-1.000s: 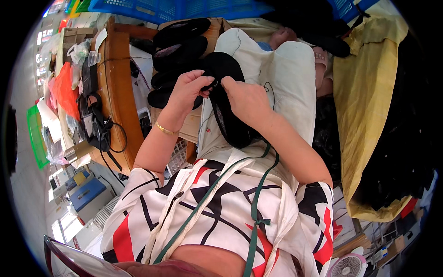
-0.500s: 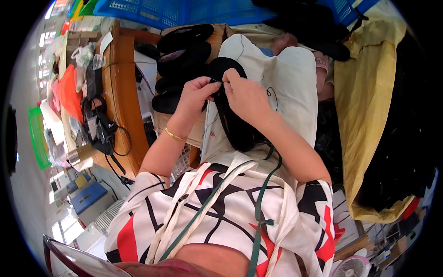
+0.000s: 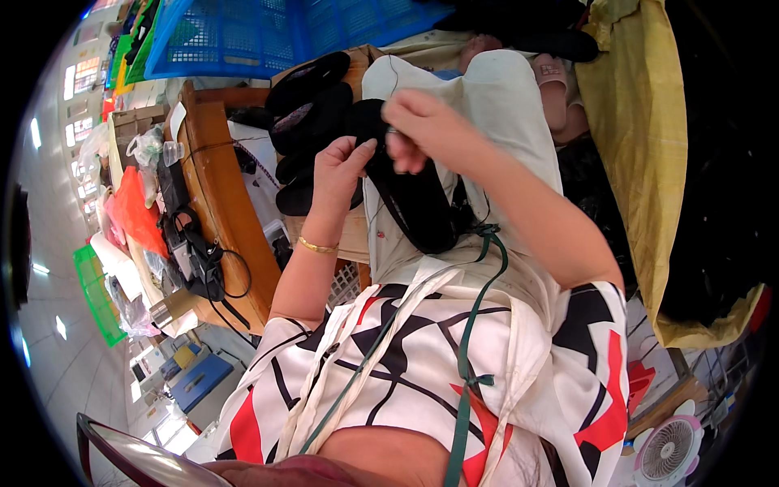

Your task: The person sits on the floor and sews a black shoe using a needle and thread. They repeatedly pull the thread through the shoe material to stitch it together, occasionally adjusting the shoe's position on their lap.

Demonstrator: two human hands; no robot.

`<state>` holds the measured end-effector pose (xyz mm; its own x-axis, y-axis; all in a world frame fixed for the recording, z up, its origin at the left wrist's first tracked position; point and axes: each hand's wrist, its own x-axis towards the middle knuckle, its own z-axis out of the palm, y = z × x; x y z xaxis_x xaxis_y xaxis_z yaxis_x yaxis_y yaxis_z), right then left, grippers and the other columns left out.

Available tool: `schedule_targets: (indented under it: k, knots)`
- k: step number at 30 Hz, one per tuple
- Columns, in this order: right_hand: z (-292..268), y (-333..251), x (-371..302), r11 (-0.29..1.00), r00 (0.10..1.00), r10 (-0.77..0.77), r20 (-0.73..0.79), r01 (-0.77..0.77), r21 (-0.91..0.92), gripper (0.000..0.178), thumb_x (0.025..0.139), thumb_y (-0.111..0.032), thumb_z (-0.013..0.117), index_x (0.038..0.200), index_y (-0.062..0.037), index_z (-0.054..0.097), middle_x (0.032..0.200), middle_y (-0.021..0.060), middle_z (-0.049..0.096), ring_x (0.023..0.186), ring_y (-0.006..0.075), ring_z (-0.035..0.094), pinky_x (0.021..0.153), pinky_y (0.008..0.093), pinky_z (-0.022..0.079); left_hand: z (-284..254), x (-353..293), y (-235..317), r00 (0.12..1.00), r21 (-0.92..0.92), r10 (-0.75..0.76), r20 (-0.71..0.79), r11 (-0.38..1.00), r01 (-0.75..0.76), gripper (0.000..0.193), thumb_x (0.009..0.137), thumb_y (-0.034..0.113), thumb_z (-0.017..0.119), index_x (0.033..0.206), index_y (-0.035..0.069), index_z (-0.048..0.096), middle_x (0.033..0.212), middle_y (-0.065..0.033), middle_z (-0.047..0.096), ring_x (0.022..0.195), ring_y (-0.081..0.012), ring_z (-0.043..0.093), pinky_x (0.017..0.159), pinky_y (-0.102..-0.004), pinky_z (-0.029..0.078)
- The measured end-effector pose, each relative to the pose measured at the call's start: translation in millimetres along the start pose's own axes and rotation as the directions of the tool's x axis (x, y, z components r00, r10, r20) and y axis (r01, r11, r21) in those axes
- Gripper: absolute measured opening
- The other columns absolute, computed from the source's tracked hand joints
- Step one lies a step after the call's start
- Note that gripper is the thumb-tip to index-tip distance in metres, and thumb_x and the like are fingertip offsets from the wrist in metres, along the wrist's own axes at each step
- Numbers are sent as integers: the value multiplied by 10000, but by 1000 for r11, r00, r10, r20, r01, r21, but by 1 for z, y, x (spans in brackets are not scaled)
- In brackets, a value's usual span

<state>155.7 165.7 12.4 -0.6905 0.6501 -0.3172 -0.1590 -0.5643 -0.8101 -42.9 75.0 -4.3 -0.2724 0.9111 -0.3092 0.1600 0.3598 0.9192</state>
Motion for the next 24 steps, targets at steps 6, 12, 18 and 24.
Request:
schedule_targets:
  k: [6, 12, 18, 24]
  knots:
    - [-162, -65, -88, 647, 712, -137, -688, 591, 483, 160, 957, 0, 562, 833, -56, 477, 640, 7, 397, 577, 122, 438, 562, 221, 452, -2, -6, 1, 1000, -8, -8, -7, 1000, 8, 315, 890, 181, 748, 687, 38, 554, 614, 73, 454, 562, -20, 381, 501, -211, 312]
    - [-387, -139, -274, 446, -427, -600, -676, 523, -726, 172, 929, 57, 402, 865, 151, 531, 870, 217, 594, 874, 331, 663, 894, 420, 600, -5, 1, 0, 999, -19, -6, 52, 1000, 7, 297, 886, 188, 753, 709, 35, 569, 638, 64, 468, 577, -23, 393, 512, -218, 339]
    - [-124, -70, -111, 575, 402, -739, -541, -43, -817, 321, 918, 2, 574, 1228, -69, 619, 1021, 56, 662, 962, 157, 622, 882, 308, 507, 5, -16, 24, 877, 567, 476, -72, 742, -356, 181, 885, 178, 744, 964, 31, 674, 733, 5, 572, 628, -116, 527, 581, -269, 452]
    - [-42, 22, -28, 32, 757, -576, 308, 398, -917, 215, 846, -61, 637, 1056, -72, 682, 921, 112, 636, 879, 302, 629, 749, 379, 527, 5, -23, 38, 720, 823, 652, 237, 258, -505, 148, 859, 59, 667, 1006, 74, 682, 770, -82, 587, 715, -273, 607, 623, -340, 504]
